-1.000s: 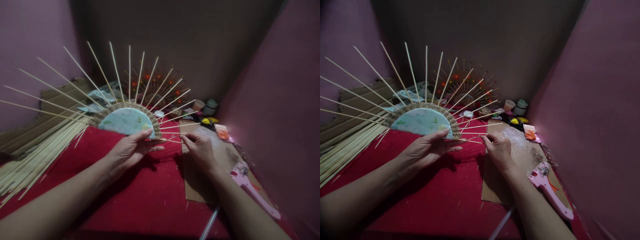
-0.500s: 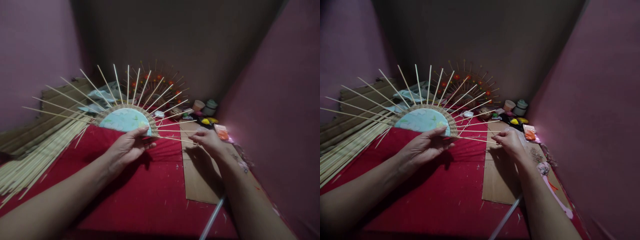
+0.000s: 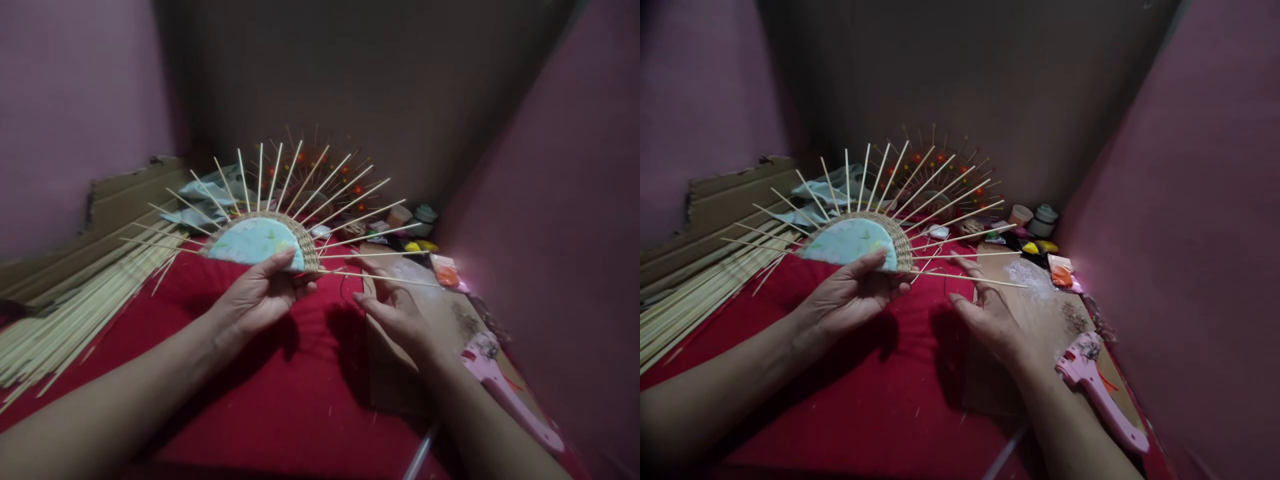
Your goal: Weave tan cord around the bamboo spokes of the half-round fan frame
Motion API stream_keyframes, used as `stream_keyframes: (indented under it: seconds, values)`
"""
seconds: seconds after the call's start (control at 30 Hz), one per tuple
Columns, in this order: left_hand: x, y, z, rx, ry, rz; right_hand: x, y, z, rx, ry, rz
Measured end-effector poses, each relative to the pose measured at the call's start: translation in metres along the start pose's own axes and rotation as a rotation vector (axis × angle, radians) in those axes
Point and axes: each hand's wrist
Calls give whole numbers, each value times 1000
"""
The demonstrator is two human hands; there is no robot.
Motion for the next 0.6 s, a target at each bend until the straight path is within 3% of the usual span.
stream_keyframes:
  seconds: [0.07,0.17,0.37,0.6]
  values:
    - [0,1,-2,13,-8,-1,-8,4,-3,-32,-232,-88]
    - [1,3,-4,44,-27,-3,-20,4,-3,-89,-449,-71]
    - [0,8,-7,100,-33,-33,-26,1,0,-313,-570,15]
    - [2,10,-10,183,-85,-71,-27,-2,-5,-349,-548,25]
Point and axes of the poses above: each hand's wrist, its own y-axis away from the middle knuckle, its own x-axis out of the back of the hand, z = x × y, and after that the axes turned 7 degrees about -x, right-handed
